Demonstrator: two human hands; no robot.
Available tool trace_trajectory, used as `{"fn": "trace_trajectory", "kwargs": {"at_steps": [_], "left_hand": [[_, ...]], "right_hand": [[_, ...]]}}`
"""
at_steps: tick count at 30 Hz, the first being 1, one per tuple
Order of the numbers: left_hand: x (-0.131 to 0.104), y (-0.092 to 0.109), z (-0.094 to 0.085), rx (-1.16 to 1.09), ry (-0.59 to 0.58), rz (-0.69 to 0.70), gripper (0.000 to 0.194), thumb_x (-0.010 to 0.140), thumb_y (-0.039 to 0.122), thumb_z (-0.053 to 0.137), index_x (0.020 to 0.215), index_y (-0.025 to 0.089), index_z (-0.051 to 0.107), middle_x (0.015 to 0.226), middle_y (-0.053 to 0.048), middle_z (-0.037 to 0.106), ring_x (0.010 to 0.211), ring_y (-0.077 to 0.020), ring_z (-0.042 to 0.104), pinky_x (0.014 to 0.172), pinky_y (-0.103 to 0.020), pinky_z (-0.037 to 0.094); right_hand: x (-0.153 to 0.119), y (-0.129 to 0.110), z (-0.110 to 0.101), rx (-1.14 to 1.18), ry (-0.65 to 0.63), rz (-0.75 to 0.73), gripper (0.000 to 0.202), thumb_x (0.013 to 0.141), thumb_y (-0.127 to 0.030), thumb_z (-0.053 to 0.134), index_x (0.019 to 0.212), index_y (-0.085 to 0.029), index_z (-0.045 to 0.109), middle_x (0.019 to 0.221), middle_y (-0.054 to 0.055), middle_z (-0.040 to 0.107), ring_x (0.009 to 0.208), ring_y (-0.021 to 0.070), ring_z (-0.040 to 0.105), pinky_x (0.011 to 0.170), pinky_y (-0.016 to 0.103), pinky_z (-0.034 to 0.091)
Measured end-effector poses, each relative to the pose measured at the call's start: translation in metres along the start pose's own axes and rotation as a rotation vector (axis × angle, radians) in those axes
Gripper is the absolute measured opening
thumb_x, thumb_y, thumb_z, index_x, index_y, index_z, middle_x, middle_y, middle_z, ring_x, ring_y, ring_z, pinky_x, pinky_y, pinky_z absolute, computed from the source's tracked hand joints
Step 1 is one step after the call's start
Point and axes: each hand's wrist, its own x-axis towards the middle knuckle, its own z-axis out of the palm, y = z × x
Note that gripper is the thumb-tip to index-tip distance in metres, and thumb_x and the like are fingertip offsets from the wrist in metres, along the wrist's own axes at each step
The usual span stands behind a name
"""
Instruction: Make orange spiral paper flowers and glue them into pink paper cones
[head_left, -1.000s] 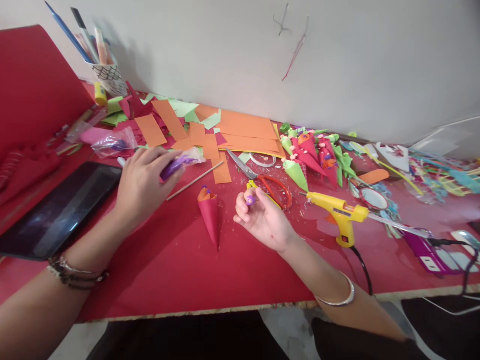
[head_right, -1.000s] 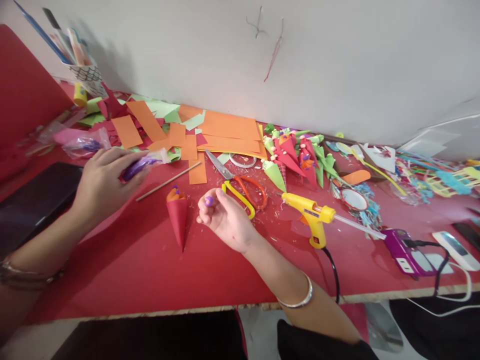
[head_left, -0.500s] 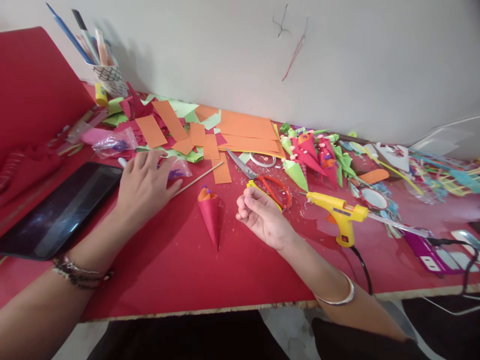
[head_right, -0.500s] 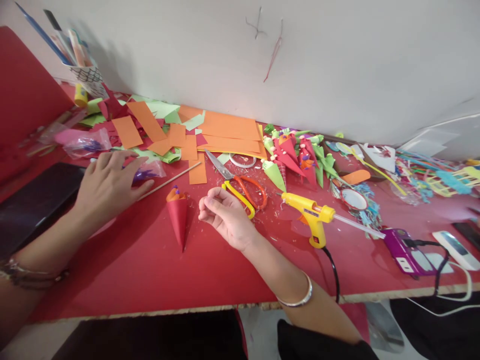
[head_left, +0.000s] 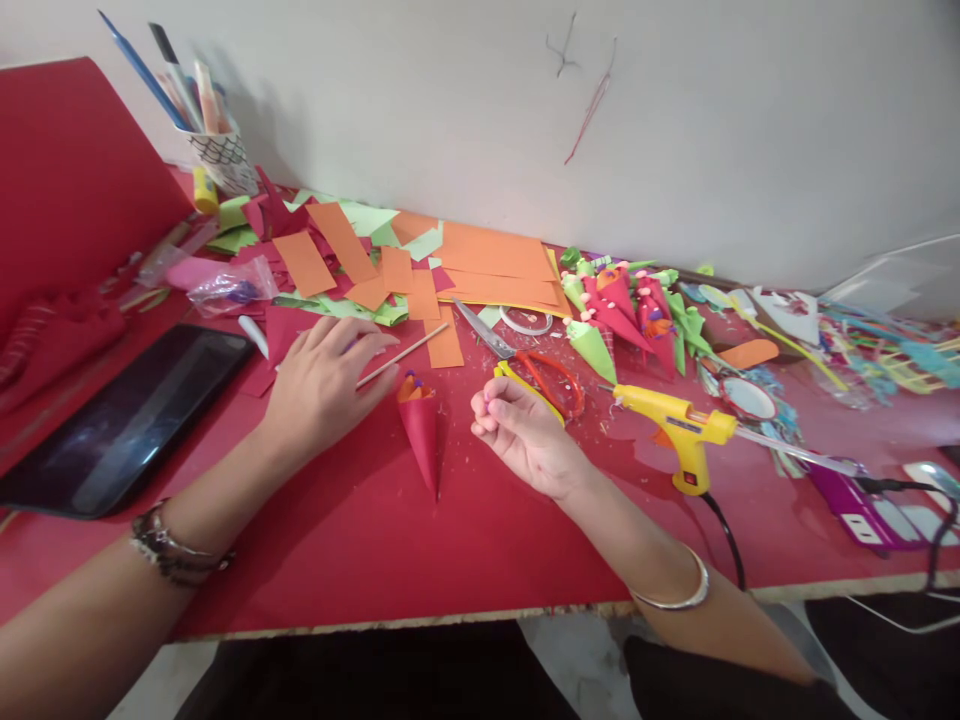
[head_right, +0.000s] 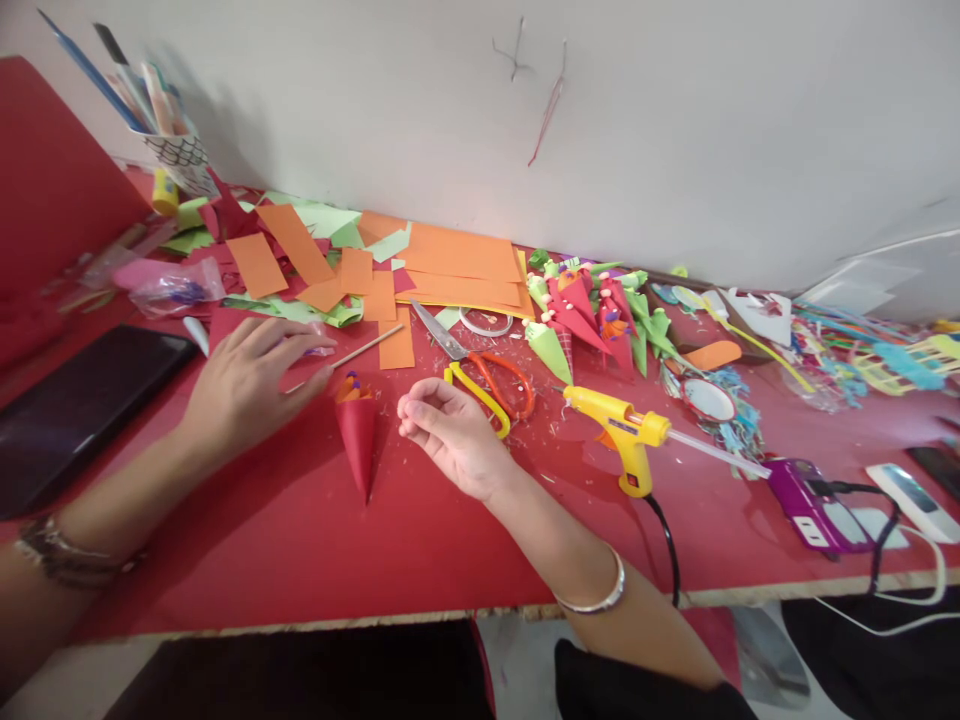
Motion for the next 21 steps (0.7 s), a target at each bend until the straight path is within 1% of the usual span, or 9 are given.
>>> {"fn": "trace_trajectory", "kwargs": {"at_steps": [4,6,8,10,12,15,17,21], "left_hand": [[0.001,0.001,0.000,-0.033,0.020,0.031,0.022,0.082,0.033,0.044,0.098,0.022,0.055,0.097,-0.006,0.058,0.088,-0.0231,0.050,0.074,-0.035,0.043],[0.001,0.002,0.000,-0.063,0.047,0.052,0.021,0.082,0.032,0.045,0.097,0.022,0.055,0.095,-0.006,0.058,0.087,-0.0228,0.051,0.074,-0.035,0.043],[0.001,0.004,0.000,-0.117,0.081,0.090,0.020,0.081,0.030,0.046,0.097,0.021,0.054,0.093,-0.006,0.058,0.086,-0.0224,0.051,0.075,-0.035,0.043],[0.001,0.007,-0.002,-0.182,0.103,0.144,0.019,0.081,0.028,0.048,0.097,0.020,0.054,0.090,-0.006,0.059,0.086,-0.0221,0.052,0.076,-0.036,0.043],[0.000,0.011,-0.003,-0.231,0.104,0.188,0.019,0.080,0.025,0.049,0.097,0.019,0.054,0.088,-0.006,0.059,0.085,-0.0216,0.052,0.076,-0.036,0.043],[-0.002,0.016,-0.004,-0.270,0.103,0.210,0.018,0.079,0.023,0.049,0.095,0.018,0.055,0.086,-0.006,0.060,0.081,-0.0210,0.053,0.074,-0.036,0.044],[-0.002,0.018,-0.004,-0.281,0.098,0.214,0.018,0.079,0.022,0.049,0.094,0.017,0.056,0.086,-0.007,0.060,0.079,-0.0205,0.053,0.072,-0.036,0.044],[-0.003,0.017,-0.004,-0.279,0.091,0.216,0.017,0.080,0.022,0.048,0.094,0.016,0.056,0.085,-0.007,0.060,0.076,-0.0196,0.052,0.069,-0.034,0.044]], "right_hand": [[-0.002,-0.001,0.002,-0.036,-0.024,0.038,0.017,0.065,-0.013,0.069,0.079,-0.017,0.061,0.081,-0.003,0.063,0.073,0.0038,0.060,0.075,0.015,0.049],[-0.003,-0.001,0.003,-0.054,-0.028,0.050,0.016,0.066,-0.012,0.068,0.078,-0.017,0.059,0.082,-0.003,0.064,0.076,0.0053,0.061,0.077,0.018,0.049],[-0.003,-0.001,0.003,-0.062,-0.017,0.052,0.012,0.068,-0.015,0.067,0.075,-0.017,0.057,0.079,-0.003,0.064,0.072,0.0053,0.061,0.074,0.019,0.050],[-0.003,0.000,0.002,-0.073,0.008,0.063,0.011,0.071,-0.019,0.065,0.074,-0.017,0.055,0.074,-0.003,0.063,0.064,0.0047,0.060,0.066,0.018,0.050],[-0.003,0.000,0.002,-0.085,0.027,0.065,0.013,0.074,-0.024,0.062,0.071,-0.017,0.052,0.067,-0.004,0.060,0.054,0.0029,0.054,0.057,0.016,0.046],[-0.002,-0.001,0.004,-0.066,0.021,0.036,0.023,0.080,-0.029,0.054,0.063,-0.016,0.046,0.056,-0.006,0.051,0.044,0.0013,0.039,0.049,0.015,0.037],[-0.002,-0.002,0.005,-0.034,0.004,0.034,0.027,0.083,-0.027,0.050,0.060,-0.016,0.041,0.054,-0.006,0.047,0.043,0.0018,0.032,0.048,0.015,0.034],[-0.003,-0.004,0.006,-0.005,-0.035,0.060,0.022,0.080,-0.017,0.050,0.060,-0.017,0.040,0.053,-0.007,0.044,0.044,0.0023,0.027,0.048,0.015,0.031]]}}
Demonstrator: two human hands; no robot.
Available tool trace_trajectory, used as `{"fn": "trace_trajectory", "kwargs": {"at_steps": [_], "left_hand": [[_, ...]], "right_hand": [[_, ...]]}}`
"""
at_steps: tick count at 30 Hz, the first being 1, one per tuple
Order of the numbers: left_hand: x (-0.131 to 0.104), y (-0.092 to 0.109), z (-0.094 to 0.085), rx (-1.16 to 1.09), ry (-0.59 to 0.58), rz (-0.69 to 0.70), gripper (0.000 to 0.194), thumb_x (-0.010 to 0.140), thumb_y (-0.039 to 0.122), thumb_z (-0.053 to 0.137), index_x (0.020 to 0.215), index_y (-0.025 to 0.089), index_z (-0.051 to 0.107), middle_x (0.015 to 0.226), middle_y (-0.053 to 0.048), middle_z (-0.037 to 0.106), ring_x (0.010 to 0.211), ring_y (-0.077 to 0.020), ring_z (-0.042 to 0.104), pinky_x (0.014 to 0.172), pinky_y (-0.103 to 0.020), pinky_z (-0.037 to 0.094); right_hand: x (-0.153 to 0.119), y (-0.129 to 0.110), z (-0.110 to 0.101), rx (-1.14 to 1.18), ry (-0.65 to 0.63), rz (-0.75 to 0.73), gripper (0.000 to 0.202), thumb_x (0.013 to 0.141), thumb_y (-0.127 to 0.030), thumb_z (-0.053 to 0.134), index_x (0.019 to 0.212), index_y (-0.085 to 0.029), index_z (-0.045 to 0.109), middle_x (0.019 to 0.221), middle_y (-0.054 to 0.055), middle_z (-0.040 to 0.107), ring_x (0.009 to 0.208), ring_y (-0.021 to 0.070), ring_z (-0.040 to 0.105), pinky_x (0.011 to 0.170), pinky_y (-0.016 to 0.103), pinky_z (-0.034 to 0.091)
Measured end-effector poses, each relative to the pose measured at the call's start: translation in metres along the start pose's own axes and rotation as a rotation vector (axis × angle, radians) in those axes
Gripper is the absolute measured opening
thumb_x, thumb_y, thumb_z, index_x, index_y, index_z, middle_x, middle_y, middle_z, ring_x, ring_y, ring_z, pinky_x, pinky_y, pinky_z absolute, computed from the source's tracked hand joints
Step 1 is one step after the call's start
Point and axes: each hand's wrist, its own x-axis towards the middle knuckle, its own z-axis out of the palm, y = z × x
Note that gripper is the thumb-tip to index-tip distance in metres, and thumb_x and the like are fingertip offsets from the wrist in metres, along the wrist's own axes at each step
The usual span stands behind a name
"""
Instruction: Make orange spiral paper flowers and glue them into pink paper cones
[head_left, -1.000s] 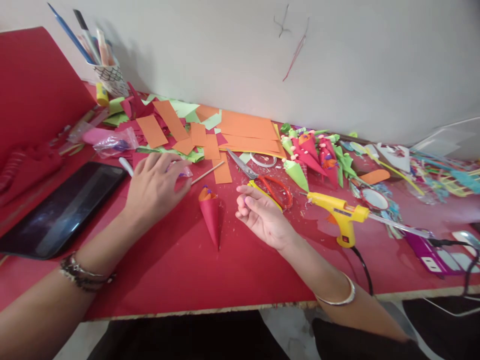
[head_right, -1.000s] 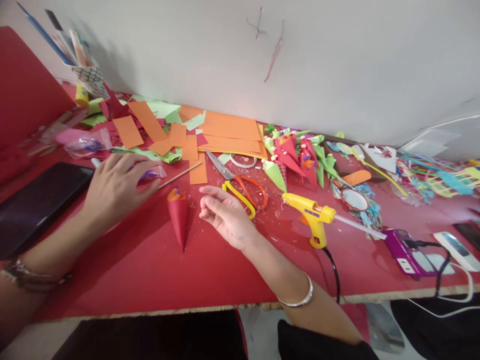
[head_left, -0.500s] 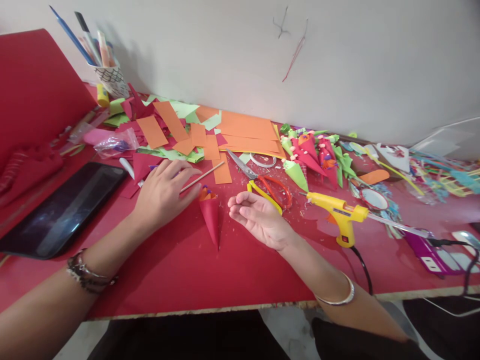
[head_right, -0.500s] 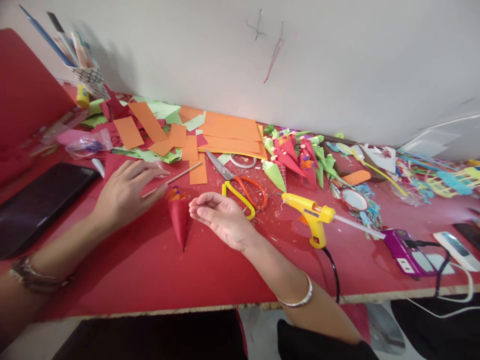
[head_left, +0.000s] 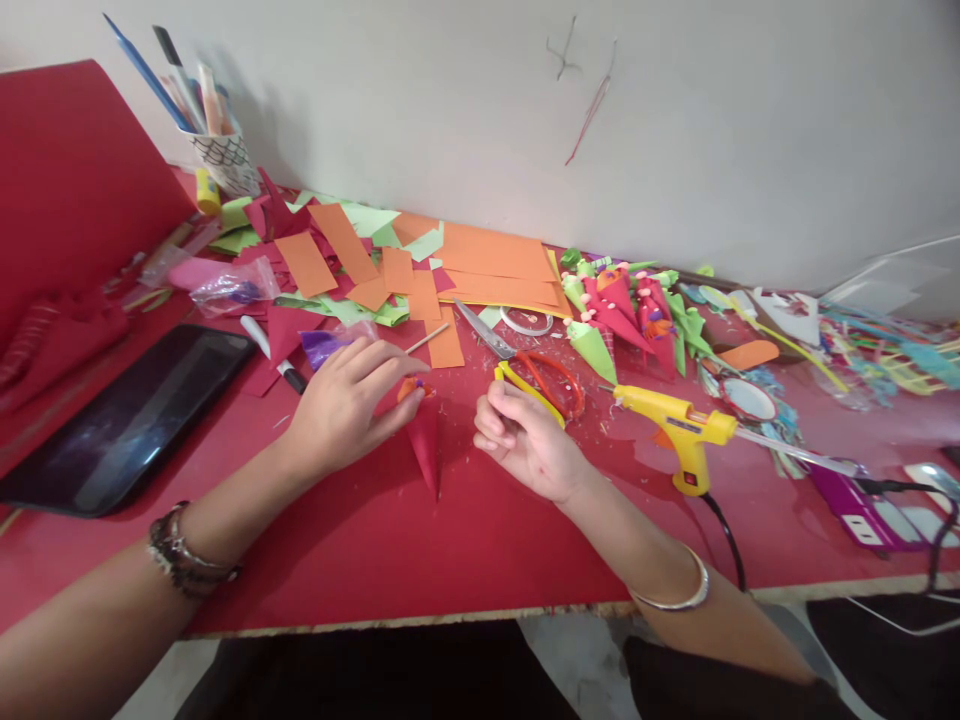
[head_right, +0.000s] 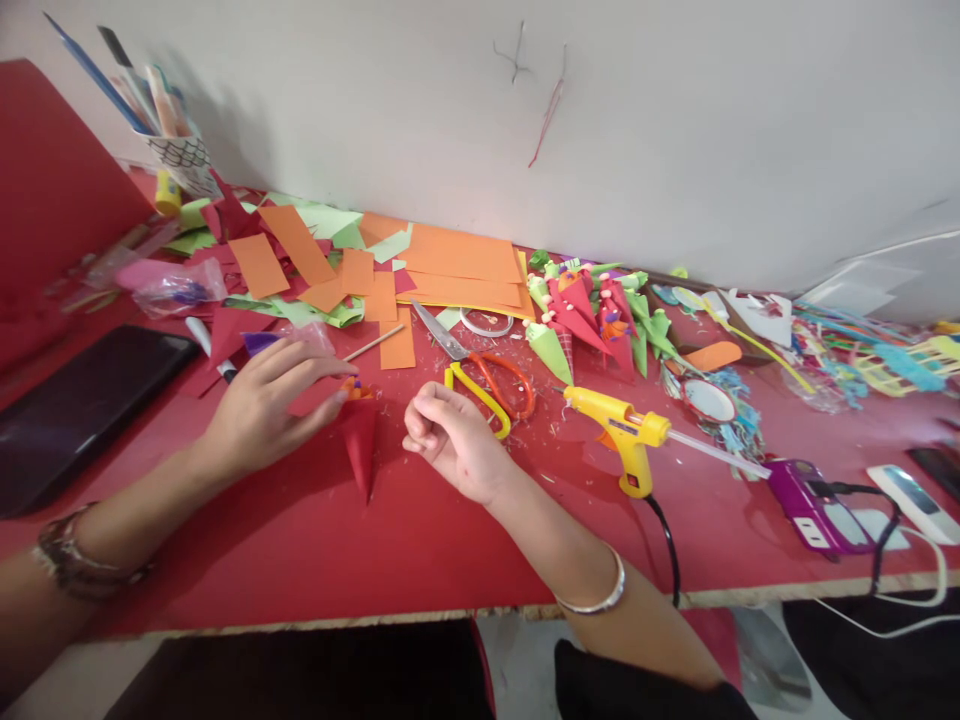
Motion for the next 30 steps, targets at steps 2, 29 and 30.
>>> {"fn": "trace_trajectory", "kwargs": {"at_steps": [2,29,30], "left_hand": [[0.000,0.000,0.000,0.002,-0.001,0.007,0.016,0.080,0.022,0.048,0.093,0.016,0.056,0.085,-0.007,0.060,0.075,-0.0194,0.052,0.068,-0.034,0.044],[-0.003,0.035,0.004,-0.059,-0.025,0.291,0.023,0.082,0.032,0.052,0.101,0.019,0.054,0.092,-0.005,0.063,0.081,-0.0169,0.056,0.072,-0.030,0.042],[-0.002,0.036,0.005,-0.068,-0.047,0.283,0.021,0.082,0.032,0.051,0.099,0.020,0.055,0.093,-0.004,0.063,0.082,-0.0167,0.056,0.074,-0.030,0.042]], "right_hand": [[0.000,0.000,0.000,0.012,0.004,-0.001,0.019,0.078,-0.015,0.051,0.062,-0.017,0.042,0.054,-0.007,0.044,0.044,0.0020,0.027,0.048,0.015,0.031],[-0.005,0.001,0.016,0.185,0.000,0.160,0.054,0.082,-0.052,0.022,0.114,-0.018,0.049,0.115,0.008,0.055,0.102,0.0164,0.050,0.080,0.030,0.039],[-0.006,0.001,0.017,0.180,-0.006,0.168,0.055,0.081,-0.054,0.023,0.114,-0.018,0.048,0.115,0.008,0.055,0.102,0.0166,0.050,0.080,0.030,0.039]]}}
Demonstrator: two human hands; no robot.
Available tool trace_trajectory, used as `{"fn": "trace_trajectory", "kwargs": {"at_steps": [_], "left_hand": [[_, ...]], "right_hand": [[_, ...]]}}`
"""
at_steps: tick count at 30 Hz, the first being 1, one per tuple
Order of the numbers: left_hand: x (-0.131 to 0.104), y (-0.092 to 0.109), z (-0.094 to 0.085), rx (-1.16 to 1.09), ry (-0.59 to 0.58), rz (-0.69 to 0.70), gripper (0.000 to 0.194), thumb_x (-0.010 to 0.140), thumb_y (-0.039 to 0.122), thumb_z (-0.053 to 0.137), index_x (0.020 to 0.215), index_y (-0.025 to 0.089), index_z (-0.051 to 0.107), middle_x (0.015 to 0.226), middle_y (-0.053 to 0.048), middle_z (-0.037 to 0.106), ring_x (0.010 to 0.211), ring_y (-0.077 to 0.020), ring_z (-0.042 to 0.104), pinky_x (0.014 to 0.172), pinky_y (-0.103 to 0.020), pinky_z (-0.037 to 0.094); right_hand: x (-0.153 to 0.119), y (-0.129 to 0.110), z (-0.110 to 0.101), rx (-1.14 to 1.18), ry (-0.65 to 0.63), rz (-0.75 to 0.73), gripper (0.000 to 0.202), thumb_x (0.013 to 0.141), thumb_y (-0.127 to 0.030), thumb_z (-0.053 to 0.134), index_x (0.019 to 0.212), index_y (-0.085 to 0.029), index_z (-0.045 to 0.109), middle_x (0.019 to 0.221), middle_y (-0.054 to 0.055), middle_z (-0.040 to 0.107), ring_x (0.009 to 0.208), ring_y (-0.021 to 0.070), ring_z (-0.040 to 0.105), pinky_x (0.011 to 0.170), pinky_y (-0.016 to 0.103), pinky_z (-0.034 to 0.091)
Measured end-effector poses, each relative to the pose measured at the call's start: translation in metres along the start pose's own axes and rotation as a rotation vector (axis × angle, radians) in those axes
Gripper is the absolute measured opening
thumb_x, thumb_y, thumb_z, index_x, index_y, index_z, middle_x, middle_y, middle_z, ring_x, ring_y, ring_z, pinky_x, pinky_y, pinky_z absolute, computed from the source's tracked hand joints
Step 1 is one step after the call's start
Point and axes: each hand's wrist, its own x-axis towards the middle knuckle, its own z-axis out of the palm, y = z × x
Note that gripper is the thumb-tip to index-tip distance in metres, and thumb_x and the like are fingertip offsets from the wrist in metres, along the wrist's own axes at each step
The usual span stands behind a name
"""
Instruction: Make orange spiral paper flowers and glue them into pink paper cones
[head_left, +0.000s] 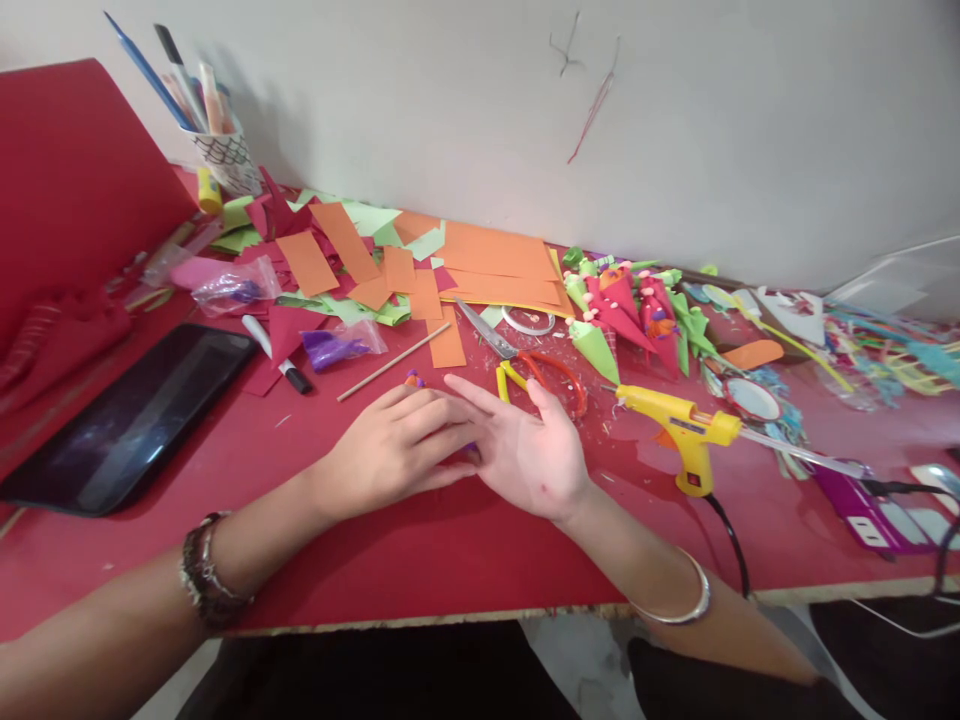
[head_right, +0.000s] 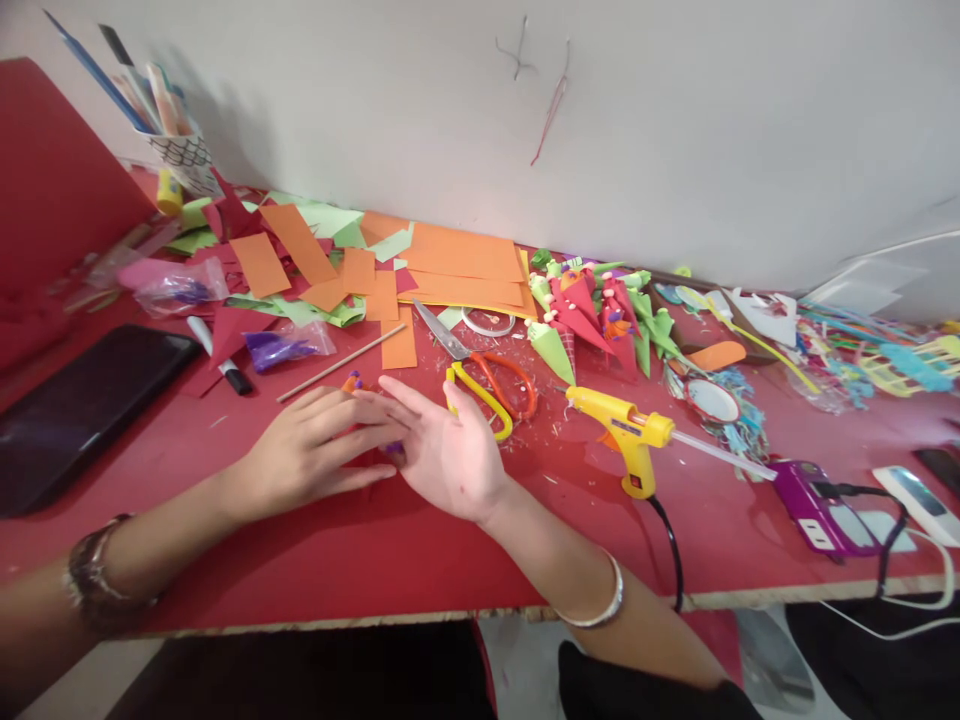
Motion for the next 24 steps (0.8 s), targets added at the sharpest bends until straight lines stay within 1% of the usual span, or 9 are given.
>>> {"fn": "trace_trajectory", "kwargs": {"at_steps": [3,6,8,11,13,16,18,20,24], "left_hand": [[0.000,0.000,0.002,-0.066,-0.068,-0.022,0.015,0.084,0.030,0.049,0.093,0.021,0.058,0.095,-0.002,0.064,0.085,-0.0152,0.056,0.077,-0.029,0.041],[0.000,-0.002,0.001,-0.111,-0.072,0.001,0.012,0.086,0.023,0.047,0.091,0.023,0.058,0.093,0.000,0.065,0.088,-0.0141,0.056,0.076,-0.027,0.040],[0.000,-0.004,0.000,-0.116,-0.035,0.023,0.011,0.085,0.022,0.049,0.089,0.025,0.058,0.090,0.002,0.065,0.087,-0.0137,0.056,0.074,-0.027,0.040],[-0.001,-0.005,-0.002,-0.135,0.052,0.030,0.007,0.082,0.024,0.053,0.088,0.022,0.055,0.084,0.001,0.065,0.081,-0.0130,0.057,0.072,-0.026,0.042],[-0.002,-0.006,-0.003,-0.167,0.104,0.008,0.007,0.082,0.024,0.054,0.086,0.020,0.051,0.078,0.000,0.063,0.073,-0.0113,0.058,0.069,-0.024,0.044],[-0.004,-0.007,-0.003,-0.171,0.152,-0.028,0.009,0.081,0.023,0.055,0.082,0.020,0.047,0.067,0.002,0.060,0.060,-0.0092,0.056,0.063,-0.022,0.046],[-0.006,-0.008,-0.003,-0.153,0.158,-0.035,0.009,0.081,0.023,0.055,0.083,0.020,0.047,0.066,0.003,0.060,0.059,-0.0094,0.056,0.062,-0.023,0.046],[-0.008,-0.009,-0.002,-0.147,0.149,-0.034,0.009,0.081,0.021,0.054,0.089,0.020,0.049,0.072,0.001,0.063,0.063,-0.0103,0.059,0.065,-0.024,0.047],[-0.010,-0.011,-0.002,-0.121,0.137,-0.005,0.021,0.082,0.016,0.052,0.103,0.019,0.052,0.083,-0.003,0.067,0.074,-0.0123,0.062,0.070,-0.025,0.048]], "right_hand": [[0.000,0.002,0.000,-0.013,-0.019,0.005,0.057,0.079,-0.058,0.024,0.117,-0.021,0.047,0.112,0.007,0.057,0.099,0.0162,0.052,0.082,0.032,0.039],[0.000,0.003,0.000,-0.018,-0.032,-0.003,0.058,0.080,-0.059,0.023,0.121,-0.023,0.043,0.113,0.006,0.057,0.100,0.0147,0.052,0.088,0.032,0.036],[0.000,0.003,0.000,-0.016,-0.036,-0.015,0.059,0.080,-0.060,0.023,0.124,-0.024,0.039,0.114,0.006,0.056,0.103,0.0144,0.051,0.091,0.032,0.034],[0.001,0.001,0.001,0.001,-0.042,-0.030,0.059,0.081,-0.060,0.022,0.125,-0.024,0.037,0.116,0.006,0.055,0.107,0.0145,0.049,0.094,0.034,0.032],[0.001,0.000,0.001,0.019,-0.041,-0.045,0.059,0.082,-0.059,0.021,0.125,-0.023,0.036,0.117,0.007,0.054,0.110,0.0147,0.048,0.097,0.034,0.030],[0.002,-0.001,0.001,0.027,-0.029,-0.077,0.059,0.082,-0.058,0.020,0.126,-0.022,0.036,0.119,0.008,0.053,0.111,0.0154,0.048,0.100,0.035,0.028],[0.002,-0.001,0.001,0.017,-0.015,-0.095,0.059,0.082,-0.058,0.020,0.125,-0.021,0.036,0.118,0.008,0.054,0.111,0.0155,0.049,0.101,0.035,0.028],[0.002,-0.001,0.000,0.012,-0.007,-0.105,0.058,0.082,-0.058,0.020,0.125,-0.021,0.037,0.117,0.008,0.054,0.110,0.0154,0.049,0.101,0.034,0.028],[0.002,-0.002,-0.002,0.019,-0.024,-0.115,0.058,0.083,-0.057,0.021,0.125,-0.020,0.037,0.116,0.007,0.055,0.110,0.0158,0.050,0.102,0.034,0.026]]}}
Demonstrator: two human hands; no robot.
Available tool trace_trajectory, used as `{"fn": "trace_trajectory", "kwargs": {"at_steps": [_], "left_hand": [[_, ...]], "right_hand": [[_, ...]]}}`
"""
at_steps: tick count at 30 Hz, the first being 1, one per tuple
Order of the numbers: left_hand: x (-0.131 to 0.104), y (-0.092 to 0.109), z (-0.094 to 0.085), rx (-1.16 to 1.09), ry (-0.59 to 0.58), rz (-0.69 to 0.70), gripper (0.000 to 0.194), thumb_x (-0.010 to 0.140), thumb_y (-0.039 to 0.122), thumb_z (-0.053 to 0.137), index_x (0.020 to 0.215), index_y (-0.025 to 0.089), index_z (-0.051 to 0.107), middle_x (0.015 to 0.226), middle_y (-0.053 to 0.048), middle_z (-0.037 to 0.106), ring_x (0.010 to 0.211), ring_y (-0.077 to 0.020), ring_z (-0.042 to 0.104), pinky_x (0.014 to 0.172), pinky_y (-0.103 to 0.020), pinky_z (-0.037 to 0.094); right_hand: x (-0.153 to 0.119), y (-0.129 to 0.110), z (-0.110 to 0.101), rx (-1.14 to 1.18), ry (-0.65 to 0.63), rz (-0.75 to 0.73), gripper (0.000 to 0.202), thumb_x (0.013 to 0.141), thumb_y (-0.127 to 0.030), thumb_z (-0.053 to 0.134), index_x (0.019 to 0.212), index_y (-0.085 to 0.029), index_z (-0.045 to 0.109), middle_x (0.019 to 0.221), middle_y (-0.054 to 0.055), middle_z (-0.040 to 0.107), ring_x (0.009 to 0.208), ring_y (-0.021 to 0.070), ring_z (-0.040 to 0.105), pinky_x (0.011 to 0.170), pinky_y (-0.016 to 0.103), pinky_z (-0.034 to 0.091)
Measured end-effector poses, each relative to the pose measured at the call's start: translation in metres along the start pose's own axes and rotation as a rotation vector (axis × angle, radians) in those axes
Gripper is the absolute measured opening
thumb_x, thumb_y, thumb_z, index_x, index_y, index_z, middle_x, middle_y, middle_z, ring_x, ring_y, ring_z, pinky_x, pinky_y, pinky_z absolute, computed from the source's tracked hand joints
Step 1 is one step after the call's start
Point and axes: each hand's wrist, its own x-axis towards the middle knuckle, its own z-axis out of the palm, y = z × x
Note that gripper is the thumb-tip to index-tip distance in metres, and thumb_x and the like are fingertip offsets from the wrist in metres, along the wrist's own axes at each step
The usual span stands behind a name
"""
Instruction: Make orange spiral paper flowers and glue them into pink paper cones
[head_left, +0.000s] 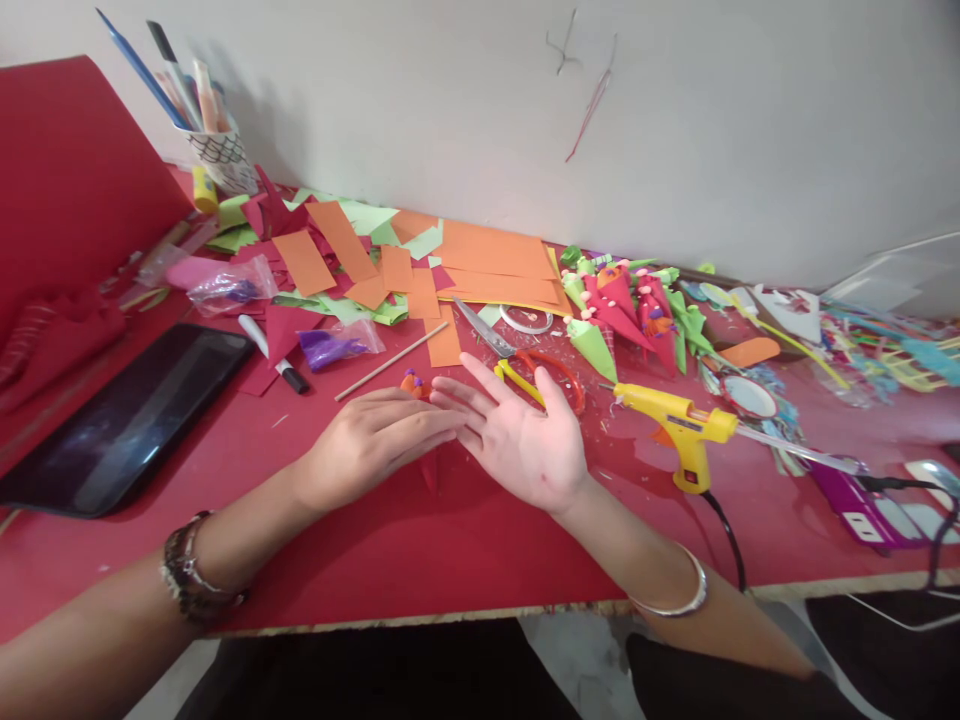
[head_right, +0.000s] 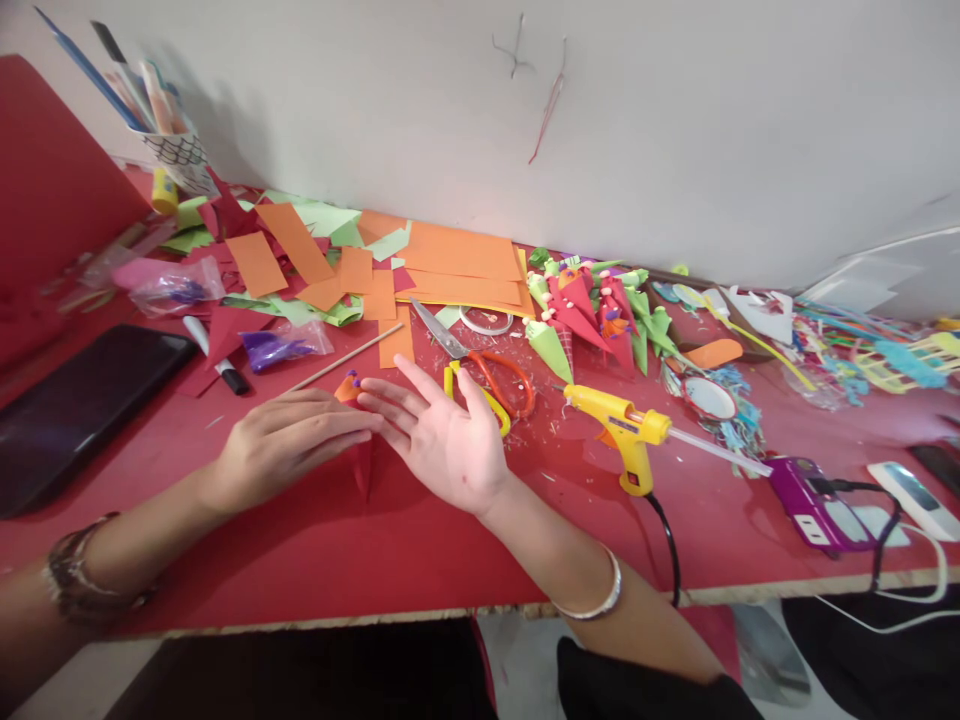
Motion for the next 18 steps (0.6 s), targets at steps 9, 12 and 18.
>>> {"fn": "trace_trajectory", "kwargs": {"at_steps": [9,12,18], "left_hand": [[0.0046,-0.0007,-0.0054,0.008,0.057,-0.025,0.030,0.087,0.034,0.041,0.062,0.018,0.045,0.044,0.003,0.046,0.039,-0.0091,0.042,0.043,-0.022,0.037],[0.0032,-0.0011,-0.0046,-0.008,0.057,-0.130,0.027,0.090,0.025,0.028,0.066,0.018,0.040,0.048,0.002,0.045,0.040,-0.0096,0.040,0.043,-0.023,0.035],[0.0013,-0.0028,0.0007,-0.010,0.061,-0.178,0.003,0.083,0.019,0.047,0.082,0.017,0.045,0.070,-0.002,0.055,0.061,-0.0112,0.052,0.055,-0.022,0.044]], "right_hand": [[-0.0001,-0.0017,-0.0005,-0.013,-0.011,-0.017,0.057,0.083,-0.057,0.020,0.122,-0.022,0.042,0.113,0.005,0.057,0.111,0.0160,0.048,0.104,0.035,0.025],[0.0005,-0.0020,-0.0025,-0.005,-0.020,-0.019,0.057,0.083,-0.056,0.021,0.122,-0.022,0.043,0.112,0.004,0.057,0.112,0.0166,0.048,0.104,0.034,0.024],[0.0017,-0.0022,-0.0050,-0.017,-0.006,-0.038,0.055,0.083,-0.055,0.022,0.119,-0.023,0.047,0.111,0.003,0.058,0.110,0.0156,0.048,0.103,0.033,0.026]]}}
